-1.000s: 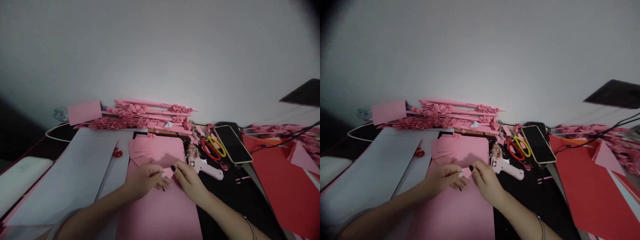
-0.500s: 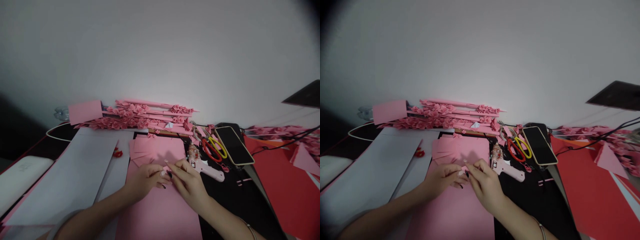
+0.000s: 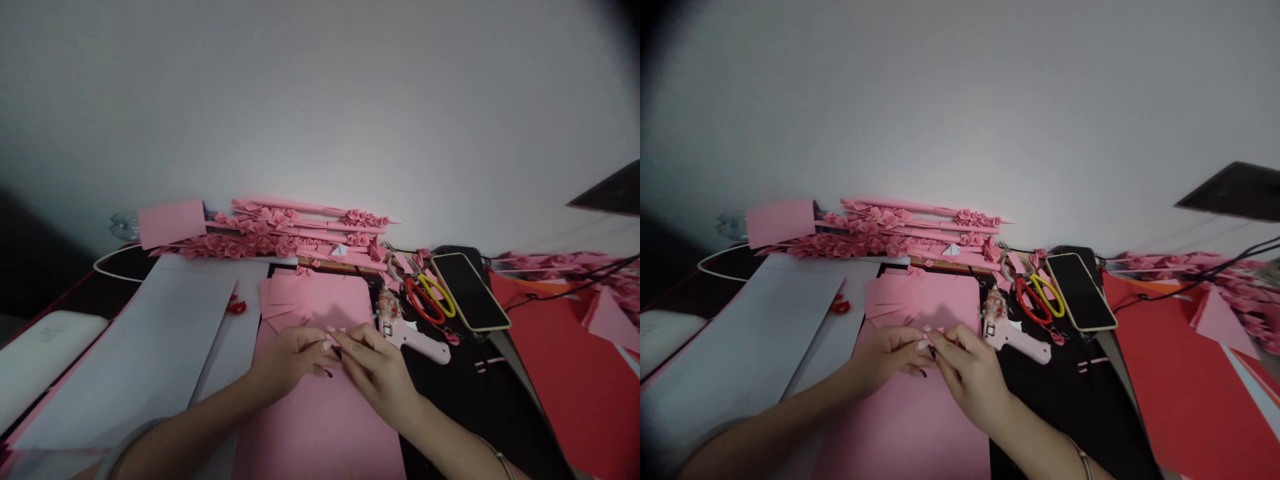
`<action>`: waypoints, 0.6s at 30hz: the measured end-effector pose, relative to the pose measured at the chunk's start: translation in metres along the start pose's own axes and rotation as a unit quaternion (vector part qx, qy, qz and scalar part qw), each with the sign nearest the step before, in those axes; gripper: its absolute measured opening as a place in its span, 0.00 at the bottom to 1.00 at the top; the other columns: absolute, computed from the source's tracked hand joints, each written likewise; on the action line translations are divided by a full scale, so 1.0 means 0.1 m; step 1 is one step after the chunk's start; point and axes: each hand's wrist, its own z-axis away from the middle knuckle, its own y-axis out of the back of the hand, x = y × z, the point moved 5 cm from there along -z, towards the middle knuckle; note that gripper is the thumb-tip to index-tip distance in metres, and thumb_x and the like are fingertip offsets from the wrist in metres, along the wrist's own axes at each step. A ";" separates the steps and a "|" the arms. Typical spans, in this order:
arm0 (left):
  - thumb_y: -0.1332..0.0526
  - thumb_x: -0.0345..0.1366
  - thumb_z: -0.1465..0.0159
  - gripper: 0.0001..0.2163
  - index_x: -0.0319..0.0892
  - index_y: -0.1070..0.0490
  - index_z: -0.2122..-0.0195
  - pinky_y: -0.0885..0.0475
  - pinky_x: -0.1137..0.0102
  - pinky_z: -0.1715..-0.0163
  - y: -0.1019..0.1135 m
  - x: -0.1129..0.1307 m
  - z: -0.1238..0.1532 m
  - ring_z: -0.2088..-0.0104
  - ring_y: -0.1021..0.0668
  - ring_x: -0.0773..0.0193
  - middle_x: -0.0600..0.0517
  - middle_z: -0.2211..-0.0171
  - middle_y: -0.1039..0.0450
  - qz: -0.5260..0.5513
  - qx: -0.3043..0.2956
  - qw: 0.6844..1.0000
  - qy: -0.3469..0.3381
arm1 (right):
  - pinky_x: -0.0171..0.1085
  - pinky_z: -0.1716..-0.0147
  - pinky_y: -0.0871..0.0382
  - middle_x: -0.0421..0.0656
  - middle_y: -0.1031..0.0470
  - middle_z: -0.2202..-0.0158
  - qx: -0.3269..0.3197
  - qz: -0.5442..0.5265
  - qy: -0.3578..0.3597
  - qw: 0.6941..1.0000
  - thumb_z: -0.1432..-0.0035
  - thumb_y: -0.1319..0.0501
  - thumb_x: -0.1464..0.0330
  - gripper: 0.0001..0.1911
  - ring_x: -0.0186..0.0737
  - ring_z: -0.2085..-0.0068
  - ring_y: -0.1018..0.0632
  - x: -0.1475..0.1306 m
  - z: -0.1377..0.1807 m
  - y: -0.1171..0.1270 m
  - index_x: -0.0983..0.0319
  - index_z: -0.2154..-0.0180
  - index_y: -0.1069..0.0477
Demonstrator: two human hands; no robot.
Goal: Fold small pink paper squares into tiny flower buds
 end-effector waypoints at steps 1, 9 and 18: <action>0.41 0.44 0.41 0.13 0.38 0.26 0.68 0.26 0.70 0.65 0.00 0.00 0.00 0.64 0.19 0.59 0.48 0.69 0.21 0.003 0.002 1.000 -0.001 | 0.35 0.69 0.33 0.44 0.34 0.67 0.002 -0.029 -0.007 1.000 0.39 0.47 0.76 0.22 0.37 0.67 0.30 0.00 -0.01 0.00 0.57 0.45 0.33; 0.40 0.43 0.42 0.13 0.38 0.26 0.65 0.26 0.70 0.65 0.02 0.00 0.00 0.61 0.19 0.57 0.47 0.66 0.20 0.019 0.008 1.000 0.021 | 0.31 0.78 0.43 0.39 0.36 0.71 0.010 -0.162 -0.126 0.979 0.46 0.42 0.77 0.19 0.32 0.75 0.36 0.13 -0.08 0.00 0.55 0.55 0.24; 0.37 0.47 0.47 0.17 0.38 0.27 0.64 0.26 0.66 0.62 0.05 -0.01 -0.01 0.61 0.19 0.55 0.44 0.65 0.20 0.048 0.018 0.998 0.046 | 0.37 0.62 0.32 0.43 0.36 0.63 0.020 -0.216 -0.126 0.968 0.45 0.40 0.74 0.15 0.40 0.59 0.30 0.14 -0.10 0.01 0.53 0.58 0.23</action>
